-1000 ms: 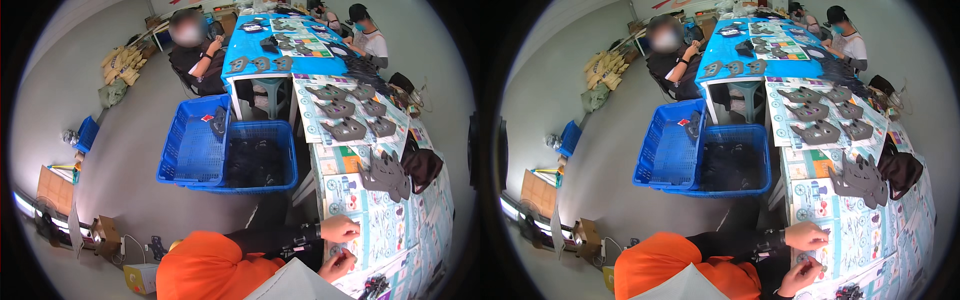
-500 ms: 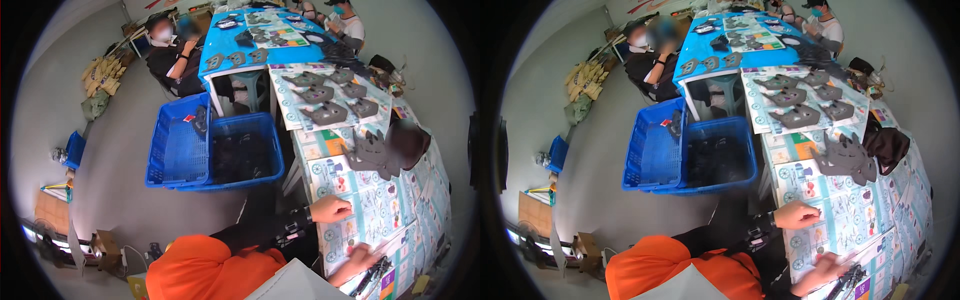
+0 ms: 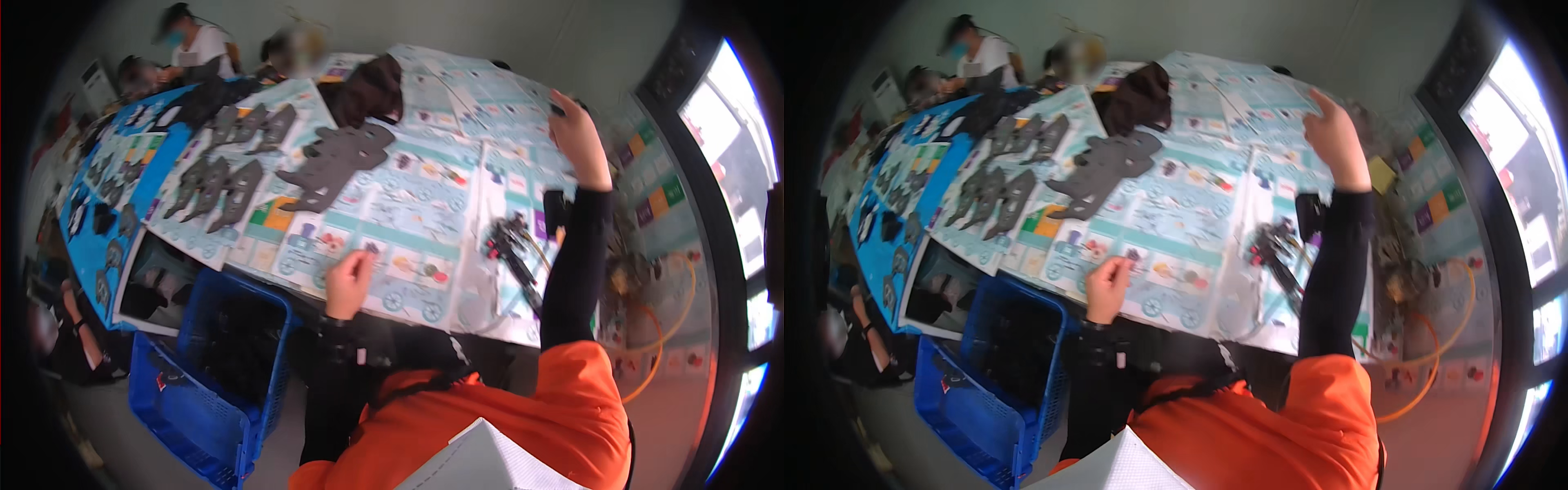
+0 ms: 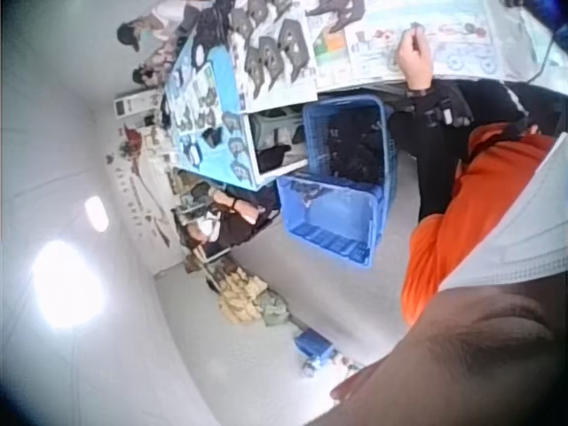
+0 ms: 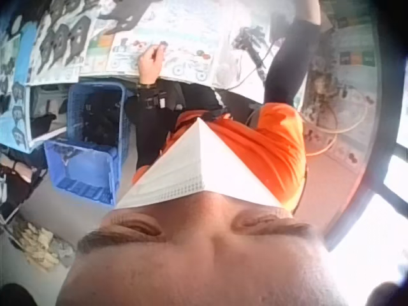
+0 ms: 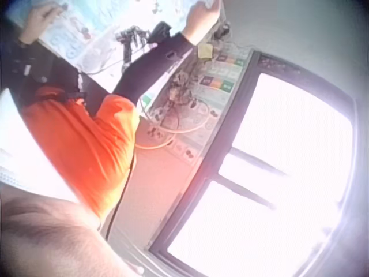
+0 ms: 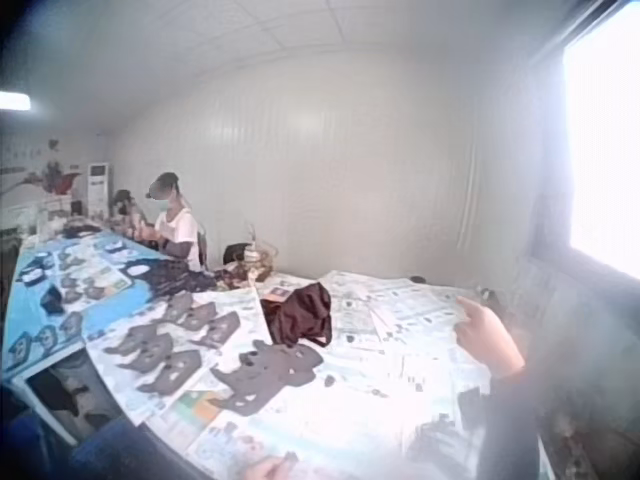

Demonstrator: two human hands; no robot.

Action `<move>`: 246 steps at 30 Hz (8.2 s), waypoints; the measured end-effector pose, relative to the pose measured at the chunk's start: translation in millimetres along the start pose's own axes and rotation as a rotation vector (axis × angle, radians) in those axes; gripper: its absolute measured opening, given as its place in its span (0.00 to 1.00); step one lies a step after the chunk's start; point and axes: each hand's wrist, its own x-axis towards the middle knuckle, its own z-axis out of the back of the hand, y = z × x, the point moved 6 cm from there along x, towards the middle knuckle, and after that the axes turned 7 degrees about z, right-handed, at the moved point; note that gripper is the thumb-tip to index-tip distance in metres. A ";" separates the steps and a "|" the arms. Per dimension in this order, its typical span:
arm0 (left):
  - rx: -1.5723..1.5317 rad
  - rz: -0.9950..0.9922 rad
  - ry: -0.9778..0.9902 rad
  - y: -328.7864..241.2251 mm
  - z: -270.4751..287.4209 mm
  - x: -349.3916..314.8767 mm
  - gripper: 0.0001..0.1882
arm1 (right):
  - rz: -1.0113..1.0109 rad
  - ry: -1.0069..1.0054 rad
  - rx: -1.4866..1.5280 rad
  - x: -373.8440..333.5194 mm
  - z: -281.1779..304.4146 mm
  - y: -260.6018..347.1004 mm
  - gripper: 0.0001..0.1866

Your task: Applying adhesive to shoe upper components using a pneumatic spray gun.

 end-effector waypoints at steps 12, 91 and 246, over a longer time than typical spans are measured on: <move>0.083 -0.155 -0.150 -12.9 18.9 -15.1 0.07 | 0.189 0.412 1.126 -234.1 -105.8 191.2 0.21; 0.091 -0.160 -0.155 -12.6 15.6 -11.9 0.07 | -0.179 0.540 1.051 -299.6 -225.7 77.2 0.12; 0.361 -0.251 0.102 -8.6 -25.9 -4.2 0.11 | -0.849 1.118 0.562 -201.8 -124.2 17.4 0.23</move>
